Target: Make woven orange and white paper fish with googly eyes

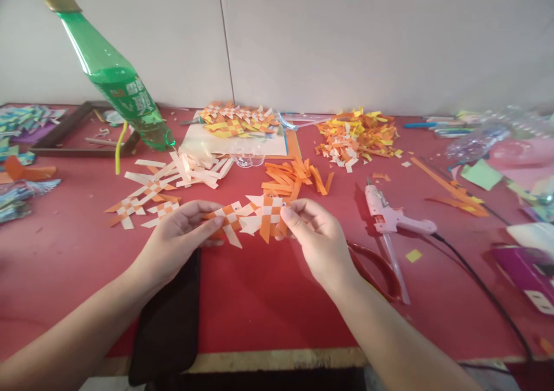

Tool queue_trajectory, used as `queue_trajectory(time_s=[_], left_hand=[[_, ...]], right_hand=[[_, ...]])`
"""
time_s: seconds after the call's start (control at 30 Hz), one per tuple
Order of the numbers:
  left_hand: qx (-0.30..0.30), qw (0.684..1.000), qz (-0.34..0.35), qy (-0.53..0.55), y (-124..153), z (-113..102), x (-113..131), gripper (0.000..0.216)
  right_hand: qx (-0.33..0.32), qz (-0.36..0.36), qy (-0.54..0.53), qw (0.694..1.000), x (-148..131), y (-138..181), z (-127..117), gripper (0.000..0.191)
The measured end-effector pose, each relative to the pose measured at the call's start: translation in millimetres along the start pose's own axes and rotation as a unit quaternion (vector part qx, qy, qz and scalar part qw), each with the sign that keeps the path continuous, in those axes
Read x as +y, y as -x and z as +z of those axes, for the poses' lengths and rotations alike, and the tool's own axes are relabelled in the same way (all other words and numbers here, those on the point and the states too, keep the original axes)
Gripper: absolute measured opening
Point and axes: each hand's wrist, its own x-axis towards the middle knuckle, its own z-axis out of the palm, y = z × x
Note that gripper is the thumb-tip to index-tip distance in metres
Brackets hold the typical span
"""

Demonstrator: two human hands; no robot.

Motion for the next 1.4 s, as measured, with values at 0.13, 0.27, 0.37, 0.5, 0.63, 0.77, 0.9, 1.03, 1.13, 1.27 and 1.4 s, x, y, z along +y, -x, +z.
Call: queue_trajectory(time_s=[0.13, 0.27, 0.37, 0.5, 0.63, 0.77, 0.9, 1.03, 1.13, 1.27, 1.4], left_hand=[[0.032, 0.991, -0.004, -0.126, 2.8, -25.9, 10.7, 0.036], [0.130, 0.962, 0.001, -0.239, 7.5, -76.4, 22.7, 0.042], [0.179, 0.939, -0.044, -0.292, 14.0, -118.9, 30.9, 0.046], [0.139, 0.883, -0.127, -0.430, 23.6, -156.2, 36.9, 0.041], [0.129, 0.819, -0.119, -0.547, 28.8, -158.9, 38.0, 0.040], [0.169, 0.727, -0.043, -0.664, 23.5, -141.8, 42.2, 0.043], [0.149, 0.684, -0.049, -0.713, 6.0, -127.5, 50.6, 0.053], [0.094, 0.682, -0.066, -0.723, -8.2, -122.7, 55.2, 0.061], [0.090, 0.682, -0.065, -0.723, -12.4, -127.5, 54.2, 0.067], [0.087, 0.690, -0.064, -0.715, -15.3, -140.4, 52.6, 0.060], [0.088, 0.709, -0.089, -0.694, -17.8, -145.3, 55.7, 0.049]], right_hand=[[-0.009, 0.015, -0.030, 0.999, 1.8, 0.2, 0.9, 0.023], [-0.015, 0.022, -0.025, 0.999, 1.9, 0.8, 1.8, 0.022], [-0.021, 0.025, -0.020, 0.999, 2.3, 0.9, 2.1, 0.023], [-0.031, 0.036, -0.021, 0.999, 1.8, 2.1, 2.5, 0.023], [-0.031, 0.045, -0.009, 0.998, 0.8, 3.8, 3.0, 0.025], [-0.037, 0.046, 0.007, 0.998, 2.5, 4.0, 2.3, 0.024], [-0.039, 0.052, 0.017, 0.998, 5.2, 4.2, 0.6, 0.025], [-0.047, 0.056, 0.017, 0.997, 3.5, 4.0, 2.0, 0.026], [-0.048, 0.049, 0.013, 0.998, -0.4, 4.0, 4.8, 0.028], [-0.048, 0.046, 0.030, 0.997, -2.5, 5.1, 4.9, 0.028], [-0.061, 0.049, 0.033, 0.996, -1.0, 6.2, 2.5, 0.027]])
